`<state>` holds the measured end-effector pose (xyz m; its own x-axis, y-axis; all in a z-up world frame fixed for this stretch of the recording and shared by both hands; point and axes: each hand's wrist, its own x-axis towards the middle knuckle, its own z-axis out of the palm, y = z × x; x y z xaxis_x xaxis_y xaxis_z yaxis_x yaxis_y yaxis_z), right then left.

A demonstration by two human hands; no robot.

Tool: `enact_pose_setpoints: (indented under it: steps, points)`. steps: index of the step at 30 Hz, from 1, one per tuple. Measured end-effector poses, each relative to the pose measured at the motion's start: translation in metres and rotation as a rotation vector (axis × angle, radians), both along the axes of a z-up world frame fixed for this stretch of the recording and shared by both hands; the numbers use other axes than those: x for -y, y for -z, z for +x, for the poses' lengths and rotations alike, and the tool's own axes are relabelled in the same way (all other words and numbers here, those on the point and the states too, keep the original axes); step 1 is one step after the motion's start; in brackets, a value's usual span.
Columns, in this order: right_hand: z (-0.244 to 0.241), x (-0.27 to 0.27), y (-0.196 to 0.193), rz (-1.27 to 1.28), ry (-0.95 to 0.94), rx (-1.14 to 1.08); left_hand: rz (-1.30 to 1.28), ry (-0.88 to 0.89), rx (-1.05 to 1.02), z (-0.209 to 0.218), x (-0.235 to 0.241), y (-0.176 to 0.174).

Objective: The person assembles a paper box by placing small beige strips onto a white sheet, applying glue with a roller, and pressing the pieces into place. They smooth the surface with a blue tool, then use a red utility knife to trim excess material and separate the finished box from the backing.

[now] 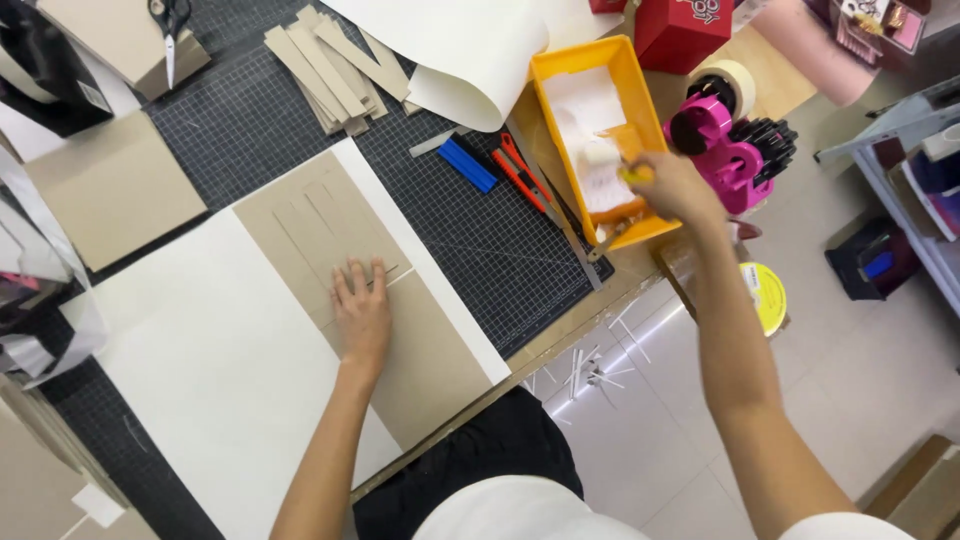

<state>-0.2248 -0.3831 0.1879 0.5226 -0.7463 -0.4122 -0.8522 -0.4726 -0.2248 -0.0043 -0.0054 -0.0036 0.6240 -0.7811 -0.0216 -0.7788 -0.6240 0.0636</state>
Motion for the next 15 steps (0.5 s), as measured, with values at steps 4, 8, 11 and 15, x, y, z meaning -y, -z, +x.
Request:
enact_pose_setpoints:
  steps: [4, 8, 11, 15]
  points:
    - [-0.019, 0.041, 0.041, 0.045, 0.111, 0.259, 0.009, 0.039, 0.009, -0.004, -0.008, -0.014]
    - [-0.013, 0.022, 0.003, 0.001, -0.103, -0.156, -0.011, 0.031, 0.036, 0.006, 0.001, -0.010]
    - [0.003, 0.055, 0.048, 0.054, -0.004, -0.001, -0.017, 0.039, 0.057, 0.004, 0.003, -0.004]
    - [-0.014, 0.028, -0.013, -0.034, -0.151, -0.063, -0.007, 0.036, 0.057, 0.005, 0.001, -0.010]
